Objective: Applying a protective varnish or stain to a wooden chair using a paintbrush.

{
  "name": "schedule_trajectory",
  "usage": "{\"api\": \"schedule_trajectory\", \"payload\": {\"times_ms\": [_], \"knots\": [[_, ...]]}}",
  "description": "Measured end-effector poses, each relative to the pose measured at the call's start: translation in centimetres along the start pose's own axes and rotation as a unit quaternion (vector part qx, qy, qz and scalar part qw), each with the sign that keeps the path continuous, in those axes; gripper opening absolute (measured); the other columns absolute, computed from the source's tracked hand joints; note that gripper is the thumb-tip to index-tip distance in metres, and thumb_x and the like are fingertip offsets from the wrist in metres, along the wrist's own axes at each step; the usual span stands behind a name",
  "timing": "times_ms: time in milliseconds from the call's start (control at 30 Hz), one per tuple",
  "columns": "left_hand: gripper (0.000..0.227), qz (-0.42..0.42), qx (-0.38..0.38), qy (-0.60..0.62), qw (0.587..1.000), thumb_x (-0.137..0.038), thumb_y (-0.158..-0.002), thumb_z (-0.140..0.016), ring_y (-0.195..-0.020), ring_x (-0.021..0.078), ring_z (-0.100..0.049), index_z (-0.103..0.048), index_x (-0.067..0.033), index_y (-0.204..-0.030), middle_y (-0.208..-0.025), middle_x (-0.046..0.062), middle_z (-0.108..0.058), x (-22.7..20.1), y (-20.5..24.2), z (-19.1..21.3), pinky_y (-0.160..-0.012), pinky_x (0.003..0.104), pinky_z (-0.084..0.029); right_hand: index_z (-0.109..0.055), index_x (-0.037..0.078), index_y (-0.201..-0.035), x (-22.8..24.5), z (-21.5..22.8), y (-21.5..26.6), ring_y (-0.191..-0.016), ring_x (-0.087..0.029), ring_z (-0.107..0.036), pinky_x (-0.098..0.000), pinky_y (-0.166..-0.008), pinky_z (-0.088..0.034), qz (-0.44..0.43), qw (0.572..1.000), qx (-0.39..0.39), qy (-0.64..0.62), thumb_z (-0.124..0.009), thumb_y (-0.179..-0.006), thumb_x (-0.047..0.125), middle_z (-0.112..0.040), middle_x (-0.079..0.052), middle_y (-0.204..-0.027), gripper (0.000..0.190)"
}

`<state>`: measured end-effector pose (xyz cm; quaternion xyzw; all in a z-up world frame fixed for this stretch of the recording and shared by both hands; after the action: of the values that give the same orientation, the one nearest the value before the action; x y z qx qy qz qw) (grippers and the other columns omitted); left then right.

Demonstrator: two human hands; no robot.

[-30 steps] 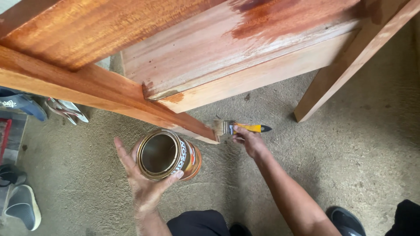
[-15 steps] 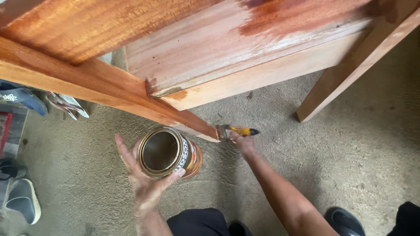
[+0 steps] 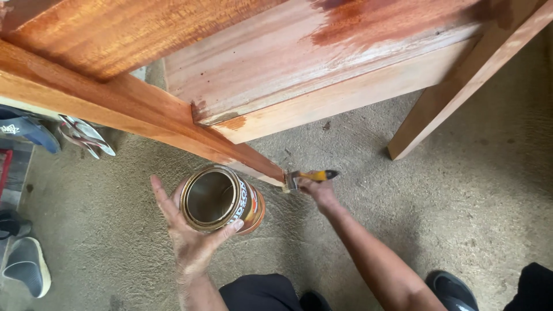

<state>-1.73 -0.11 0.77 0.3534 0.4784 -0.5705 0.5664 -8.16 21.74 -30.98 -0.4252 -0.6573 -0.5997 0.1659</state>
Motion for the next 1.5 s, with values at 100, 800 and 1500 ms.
{"api": "schedule_trajectory", "payload": {"times_ms": [100,800,1500], "knots": [[0.156,0.0,0.002,0.021,1.0,-0.011,-0.051,-0.094,-0.132,0.0313,-0.06,0.011,-0.0209,-0.166,-0.148,0.018,-0.046,-0.1,0.1,-0.1,-0.107,0.045,-0.054,-0.068,0.0,-0.115,1.5,2.4,1.5,-0.077,-0.021,-0.066,-0.0328,-0.07,-0.061,0.034,0.969,0.105,-0.221,-0.076,-0.089,0.014,-0.069,-0.011,-0.094,0.03],[0.155,-0.015,0.003,-0.029,0.999,-0.014,-0.054,-0.096,-0.133,0.0307,-0.059,0.012,-0.0166,-0.166,-0.15,0.018,-0.046,-0.3,0.4,0.1,-0.114,0.045,-0.054,-0.07,-0.001,-0.106,1.8,-1.1,0.5,-0.065,-0.019,-0.064,-0.0346,-0.058,-0.055,0.044,0.991,0.016,-0.127,-0.078,-0.087,0.012,-0.07,-0.01,-0.085,0.025],[0.158,0.011,-0.009,-0.024,1.0,-0.016,-0.051,-0.096,-0.133,0.0317,-0.06,0.013,-0.0185,-0.165,-0.149,0.018,-0.047,-0.3,-0.2,0.1,-0.111,0.047,-0.053,-0.069,-0.004,-0.101,4.0,0.1,3.7,-0.07,-0.024,-0.069,-0.0334,-0.057,-0.058,0.042,0.987,0.005,0.155,-0.075,-0.092,0.017,-0.072,-0.013,-0.086,0.023]]}}
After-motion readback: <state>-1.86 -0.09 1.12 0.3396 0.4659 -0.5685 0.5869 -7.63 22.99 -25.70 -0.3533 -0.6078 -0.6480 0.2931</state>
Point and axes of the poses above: each hand's wrist, its own y-axis away from the middle knuckle, its own z-axis out of the back of the hand, x = y × z, the point moved 2 cm from there along -y, towards the middle knuckle
